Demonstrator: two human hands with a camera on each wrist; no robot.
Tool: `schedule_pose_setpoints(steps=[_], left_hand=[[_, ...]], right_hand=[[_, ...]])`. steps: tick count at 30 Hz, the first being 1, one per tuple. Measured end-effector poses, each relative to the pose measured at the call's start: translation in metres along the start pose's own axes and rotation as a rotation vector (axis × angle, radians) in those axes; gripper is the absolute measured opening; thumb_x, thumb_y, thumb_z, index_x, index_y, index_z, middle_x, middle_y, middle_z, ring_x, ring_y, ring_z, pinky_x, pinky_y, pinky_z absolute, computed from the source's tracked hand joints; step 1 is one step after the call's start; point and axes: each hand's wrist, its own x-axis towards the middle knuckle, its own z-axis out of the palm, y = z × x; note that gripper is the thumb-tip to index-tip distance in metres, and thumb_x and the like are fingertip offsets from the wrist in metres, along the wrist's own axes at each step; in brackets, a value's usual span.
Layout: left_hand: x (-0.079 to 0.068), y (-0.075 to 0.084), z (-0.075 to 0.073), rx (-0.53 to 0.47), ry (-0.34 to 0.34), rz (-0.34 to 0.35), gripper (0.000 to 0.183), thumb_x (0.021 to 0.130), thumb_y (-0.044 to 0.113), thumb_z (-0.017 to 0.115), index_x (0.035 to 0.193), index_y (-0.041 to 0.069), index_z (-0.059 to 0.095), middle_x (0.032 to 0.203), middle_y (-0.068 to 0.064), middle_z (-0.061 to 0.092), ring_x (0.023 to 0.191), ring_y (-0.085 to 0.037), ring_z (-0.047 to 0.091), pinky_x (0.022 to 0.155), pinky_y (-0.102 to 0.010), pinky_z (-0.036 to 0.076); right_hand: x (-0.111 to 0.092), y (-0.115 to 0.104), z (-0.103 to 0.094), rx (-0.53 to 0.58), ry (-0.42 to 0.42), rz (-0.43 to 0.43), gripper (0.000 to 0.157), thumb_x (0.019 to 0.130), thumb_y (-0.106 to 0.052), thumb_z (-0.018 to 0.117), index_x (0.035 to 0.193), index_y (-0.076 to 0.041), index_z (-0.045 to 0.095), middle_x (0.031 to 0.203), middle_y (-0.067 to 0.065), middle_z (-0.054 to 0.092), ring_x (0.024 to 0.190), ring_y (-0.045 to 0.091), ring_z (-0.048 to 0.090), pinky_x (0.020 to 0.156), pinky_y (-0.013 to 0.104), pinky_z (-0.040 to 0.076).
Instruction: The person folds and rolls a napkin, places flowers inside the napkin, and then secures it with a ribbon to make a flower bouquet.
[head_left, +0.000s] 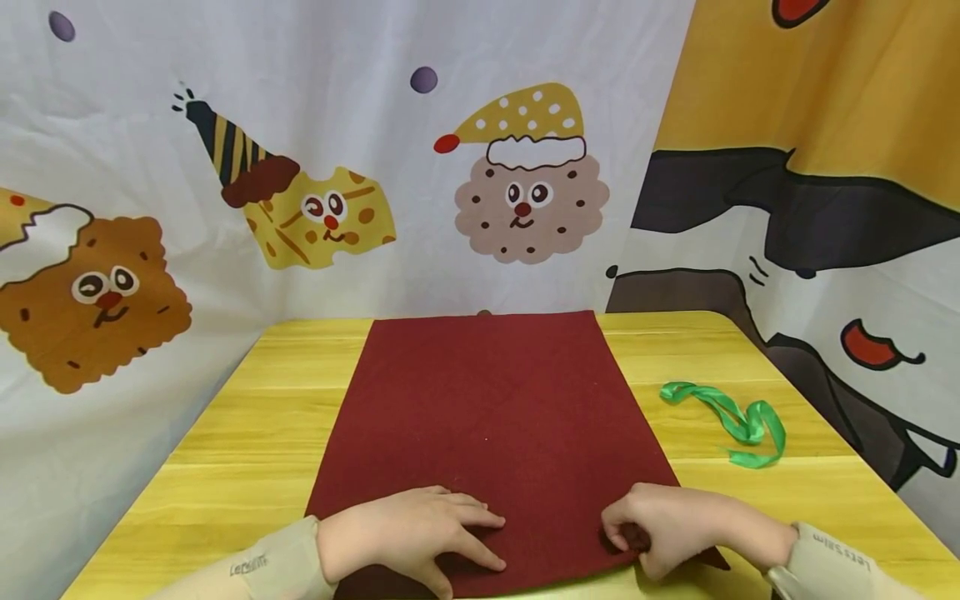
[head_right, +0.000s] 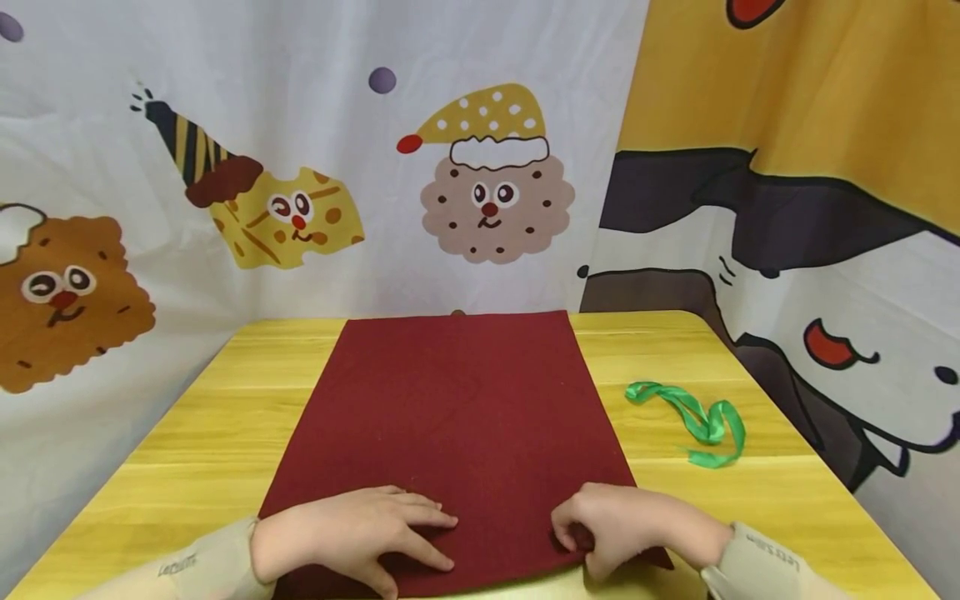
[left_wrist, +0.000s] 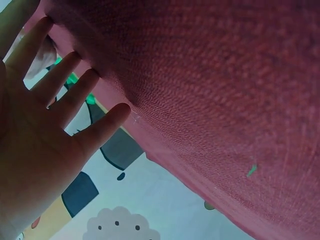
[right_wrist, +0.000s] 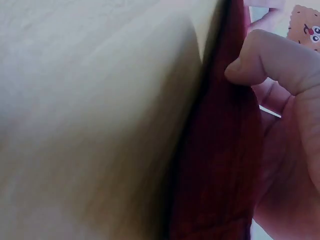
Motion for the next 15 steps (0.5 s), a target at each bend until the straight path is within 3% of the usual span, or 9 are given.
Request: schedule_pose_setpoints(steps=[3, 7, 15], left_hand=[[0.000, -0.001, 0.000, -0.006, -0.009, -0.001, 0.068, 0.076, 0.046, 0.079, 0.138, 0.046, 0.051, 0.148, 0.009, 0.040, 0.135, -0.015, 0.038, 0.094, -0.041, 0.045], [0.000, -0.001, -0.001, -0.026, -0.015, 0.001, 0.062, 0.080, 0.048, 0.075, 0.138, 0.045, 0.051, 0.148, 0.008, 0.040, 0.135, -0.016, 0.038, 0.093, -0.040, 0.046], [0.001, 0.000, -0.005, -0.075, -0.008, -0.004, 0.049, 0.088, 0.052, 0.066, 0.135, 0.044, 0.055, 0.147, 0.009, 0.042, 0.133, -0.014, 0.039, 0.092, -0.039, 0.046]], right_hand=[[-0.003, 0.003, -0.006, 0.064, -0.019, 0.030, 0.040, 0.058, 0.008, 0.063, 0.084, -0.023, 0.061, 0.064, -0.020, 0.040, 0.056, -0.010, 0.031, 0.045, 0.010, 0.028], [-0.009, 0.007, -0.018, 0.156, -0.015, 0.053, 0.036, 0.062, 0.011, 0.063, 0.081, -0.019, 0.067, 0.065, -0.023, 0.042, 0.054, -0.010, 0.032, 0.043, 0.011, 0.029], [-0.021, 0.009, -0.043, 0.187, 0.040, 0.071, 0.024, 0.069, 0.008, 0.067, 0.076, -0.016, 0.067, 0.068, -0.022, 0.048, 0.058, -0.009, 0.039, 0.047, 0.013, 0.036]])
